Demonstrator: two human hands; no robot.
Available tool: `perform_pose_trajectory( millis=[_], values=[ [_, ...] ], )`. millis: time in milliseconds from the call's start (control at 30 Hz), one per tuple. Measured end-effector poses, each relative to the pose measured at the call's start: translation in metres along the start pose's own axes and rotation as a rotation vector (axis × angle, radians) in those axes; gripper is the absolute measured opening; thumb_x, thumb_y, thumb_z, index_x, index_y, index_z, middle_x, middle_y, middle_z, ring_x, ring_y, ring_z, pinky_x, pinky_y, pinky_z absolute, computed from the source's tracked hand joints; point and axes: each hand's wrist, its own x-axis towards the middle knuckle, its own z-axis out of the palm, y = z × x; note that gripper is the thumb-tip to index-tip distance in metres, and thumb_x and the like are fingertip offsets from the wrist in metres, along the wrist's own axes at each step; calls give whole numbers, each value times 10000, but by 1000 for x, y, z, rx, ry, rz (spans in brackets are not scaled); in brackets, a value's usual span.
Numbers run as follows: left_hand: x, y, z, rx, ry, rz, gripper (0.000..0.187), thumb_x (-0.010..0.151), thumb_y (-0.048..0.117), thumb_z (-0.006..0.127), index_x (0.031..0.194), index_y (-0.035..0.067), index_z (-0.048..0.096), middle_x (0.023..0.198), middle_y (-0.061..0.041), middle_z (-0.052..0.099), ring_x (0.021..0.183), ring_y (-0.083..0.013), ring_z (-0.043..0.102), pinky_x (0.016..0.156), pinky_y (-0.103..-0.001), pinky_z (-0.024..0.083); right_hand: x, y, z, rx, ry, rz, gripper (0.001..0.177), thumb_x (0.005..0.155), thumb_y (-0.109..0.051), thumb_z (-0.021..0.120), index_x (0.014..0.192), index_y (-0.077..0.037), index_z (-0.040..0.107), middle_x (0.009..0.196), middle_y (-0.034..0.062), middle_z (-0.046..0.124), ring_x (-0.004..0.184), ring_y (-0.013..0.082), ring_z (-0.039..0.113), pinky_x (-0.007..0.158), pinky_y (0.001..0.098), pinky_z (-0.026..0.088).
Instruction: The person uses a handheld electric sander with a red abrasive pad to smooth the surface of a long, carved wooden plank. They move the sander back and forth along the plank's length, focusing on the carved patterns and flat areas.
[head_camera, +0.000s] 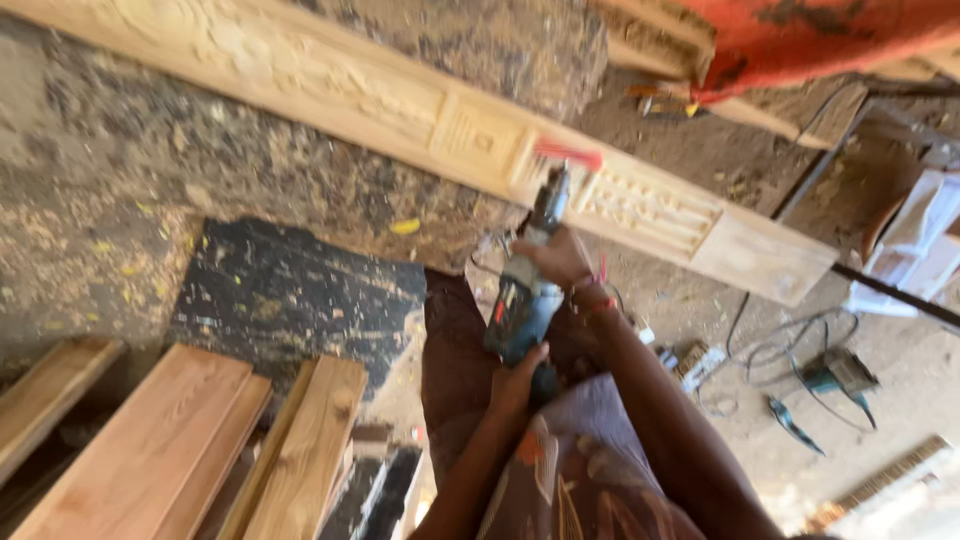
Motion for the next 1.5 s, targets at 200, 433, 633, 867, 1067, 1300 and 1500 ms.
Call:
perform_pose_trajectory(
  millis=[200, 433, 633, 867, 1067, 1300, 1500],
  values=[
    [11, -7, 7, -50, 59, 187, 312, 815, 201, 799, 917, -74, 693, 764, -127, 681, 578, -223, 657, 527, -363, 575, 7, 1, 1, 215, -38, -212, 496, 745, -379, 779, 1056, 7, 753, 918, 134, 768, 812, 218, 695, 787, 372, 544],
    [5, -8, 15, -87, 44, 221, 267, 825, 168, 770, 921, -64, 678, 768, -111, 669, 555, -227, 653, 501, -368, 560, 5, 11, -5, 318, -56, 26, 373, 780, -303, 805, 951, 24, 753, 852, 104, 769, 739, 212, 733, 703, 342, 576],
    [5, -8, 22, -51, 18, 168, 268, 831, 182, 762, 919, -59, 684, 767, -115, 672, 571, -232, 668, 514, -362, 563, 6, 19, -16, 176, -56, 17, 345, 836, -339, 784, 925, -6, 775, 825, 131, 763, 663, 222, 685, 620, 359, 538],
    [10, -11, 4, -75, 1, 186, 305, 832, 205, 772, 907, -70, 662, 774, -131, 660, 593, -236, 673, 552, -373, 570, 8, 9, -1, 138, -41, -91, 439, 781, -413, 792, 903, 7, 748, 791, 131, 737, 647, 192, 667, 636, 337, 546],
    [17, -4, 3, -12, 31, 157, 307, 808, 234, 762, 902, -45, 673, 743, -141, 671, 577, -254, 679, 555, -371, 556, 8, 1, -7, 120, 30, -159, 497, 735, -438, 796, 1033, -45, 737, 796, 98, 739, 659, 187, 681, 659, 335, 539],
    [9, 16, -10, -55, 38, 151, 335, 804, 244, 742, 880, -62, 628, 711, -155, 643, 562, -264, 671, 528, -405, 572, 11, -24, 17, 93, 93, -144, 560, 699, -470, 792, 1056, -41, 752, 797, 122, 737, 711, 237, 698, 705, 382, 547],
    [6, 26, -15, 27, 80, 81, 363, 784, 275, 752, 939, -27, 624, 709, -151, 653, 577, -259, 675, 549, -400, 578, 1, -27, 11, 72, 126, -38, 633, 681, -516, 810, 1068, -19, 751, 786, 144, 731, 738, 263, 713, 739, 414, 556]
  ],
)
